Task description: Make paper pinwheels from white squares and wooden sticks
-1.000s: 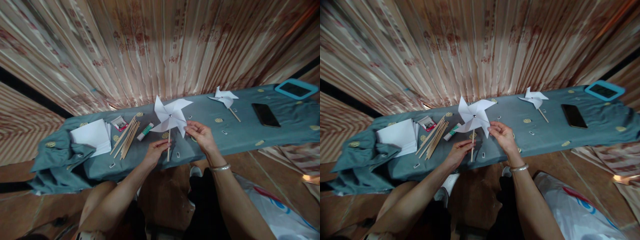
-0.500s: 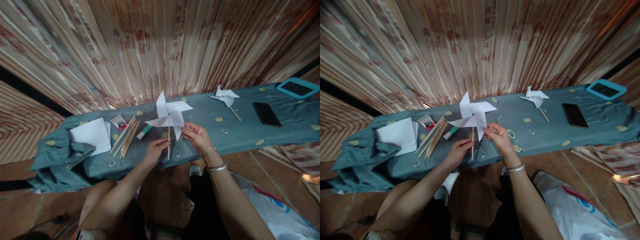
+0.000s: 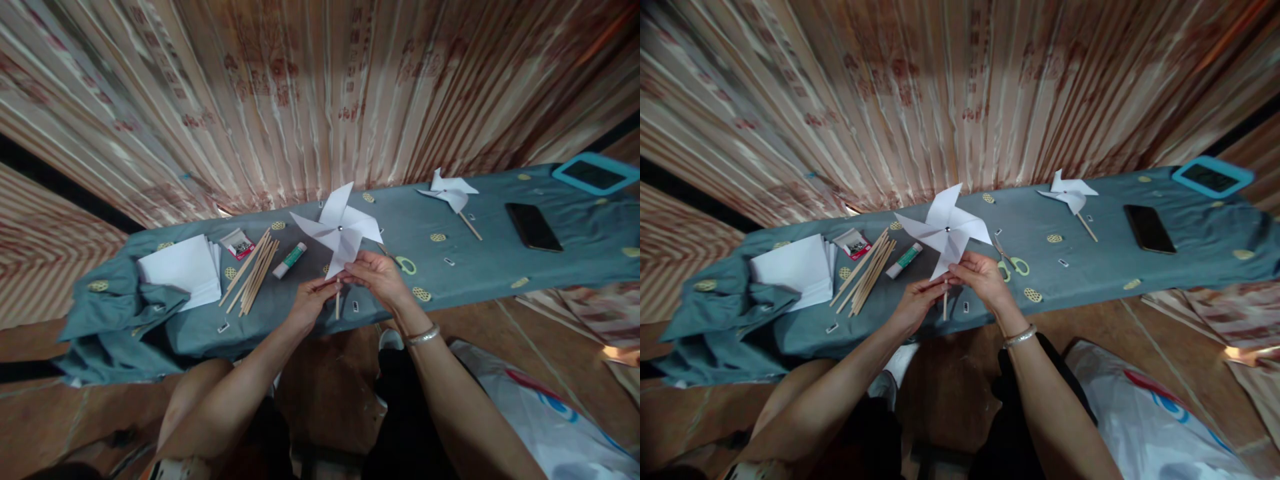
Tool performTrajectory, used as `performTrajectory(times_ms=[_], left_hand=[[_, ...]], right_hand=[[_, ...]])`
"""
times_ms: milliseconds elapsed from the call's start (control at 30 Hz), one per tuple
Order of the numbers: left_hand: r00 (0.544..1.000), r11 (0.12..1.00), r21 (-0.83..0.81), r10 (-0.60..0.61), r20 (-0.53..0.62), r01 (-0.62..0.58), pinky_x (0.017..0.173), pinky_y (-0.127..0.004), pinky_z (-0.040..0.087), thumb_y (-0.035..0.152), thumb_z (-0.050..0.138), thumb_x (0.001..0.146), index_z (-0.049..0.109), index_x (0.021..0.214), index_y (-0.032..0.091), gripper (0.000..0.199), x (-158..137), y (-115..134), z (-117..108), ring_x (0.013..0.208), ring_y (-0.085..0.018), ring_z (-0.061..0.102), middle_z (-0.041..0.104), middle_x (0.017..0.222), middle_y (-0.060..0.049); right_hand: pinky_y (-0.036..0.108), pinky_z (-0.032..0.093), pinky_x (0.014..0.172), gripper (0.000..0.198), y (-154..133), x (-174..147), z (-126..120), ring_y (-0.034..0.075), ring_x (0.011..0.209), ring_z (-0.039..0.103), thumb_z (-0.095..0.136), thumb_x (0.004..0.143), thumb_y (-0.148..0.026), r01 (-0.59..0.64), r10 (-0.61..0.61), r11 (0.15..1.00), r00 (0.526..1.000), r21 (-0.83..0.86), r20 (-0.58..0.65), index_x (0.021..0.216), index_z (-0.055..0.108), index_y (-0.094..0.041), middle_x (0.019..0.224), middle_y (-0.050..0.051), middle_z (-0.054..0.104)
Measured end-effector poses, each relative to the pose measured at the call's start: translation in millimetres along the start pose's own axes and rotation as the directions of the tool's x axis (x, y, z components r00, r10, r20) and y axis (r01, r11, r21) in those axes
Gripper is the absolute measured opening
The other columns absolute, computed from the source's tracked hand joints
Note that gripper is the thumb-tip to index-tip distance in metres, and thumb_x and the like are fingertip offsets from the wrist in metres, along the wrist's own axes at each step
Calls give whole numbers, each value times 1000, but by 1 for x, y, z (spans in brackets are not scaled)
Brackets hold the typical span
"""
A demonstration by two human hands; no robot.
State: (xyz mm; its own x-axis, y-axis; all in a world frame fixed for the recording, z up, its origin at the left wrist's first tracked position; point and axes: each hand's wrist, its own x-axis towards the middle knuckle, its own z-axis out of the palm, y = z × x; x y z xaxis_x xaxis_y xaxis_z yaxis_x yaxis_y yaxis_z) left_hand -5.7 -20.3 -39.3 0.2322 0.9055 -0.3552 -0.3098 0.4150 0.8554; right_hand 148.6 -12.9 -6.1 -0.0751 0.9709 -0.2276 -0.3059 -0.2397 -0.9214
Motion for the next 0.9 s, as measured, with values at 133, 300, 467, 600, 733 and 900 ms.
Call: performTrajectory(times_ms=[133,300,467,600,733,900], left_hand=[[1000,1000,-2,13,27,-13,93,-35,50,39,92,49,80,84,17,43,1,-1,0,89,-21,70,78,93,-9],[1000,1000,1,-9,-22,9,81,-31,51,36,93,47,80,85,18,44,2,0,-3,76,-16,68,78,86,-7],[999,999,19,-27,-19,28,75,-28,50,34,93,47,81,82,18,40,0,1,-5,73,-14,66,78,87,-7],[999,999,23,-39,-5,40,76,-29,51,36,94,44,80,78,18,41,-2,1,-3,71,-14,65,78,89,-8],[999,999,30,-36,-5,37,76,-30,52,38,94,44,80,79,18,43,-1,0,-3,73,-15,66,78,91,-9],[1000,999,26,-28,-14,29,75,-29,51,36,93,46,80,80,18,41,0,1,-4,72,-15,67,78,86,-8]], right_hand=[[23,55,60,45,2,0,6,12,61,69,91,49,-48,-11,11,999,1000,-36,-9,73,68,-18,69,2,75],[22,46,47,44,-10,-1,-9,10,46,59,86,54,-56,85,-99,986,991,-145,-94,68,69,-18,57,1,70],[25,50,53,37,-24,3,-45,11,52,58,86,57,-51,338,-403,914,822,-224,-402,73,71,-21,65,1,72],[35,56,76,37,-23,7,-57,18,76,68,87,56,-46,376,-478,874,778,-307,-408,81,73,-23,81,3,75],[36,54,77,35,-16,9,-55,19,76,67,84,58,-46,337,-444,882,828,-329,-343,82,73,-23,79,3,74],[32,50,64,32,-13,10,-49,16,64,62,84,55,-45,302,-405,902,839,-308,-363,74,72,-22,68,1,71]])
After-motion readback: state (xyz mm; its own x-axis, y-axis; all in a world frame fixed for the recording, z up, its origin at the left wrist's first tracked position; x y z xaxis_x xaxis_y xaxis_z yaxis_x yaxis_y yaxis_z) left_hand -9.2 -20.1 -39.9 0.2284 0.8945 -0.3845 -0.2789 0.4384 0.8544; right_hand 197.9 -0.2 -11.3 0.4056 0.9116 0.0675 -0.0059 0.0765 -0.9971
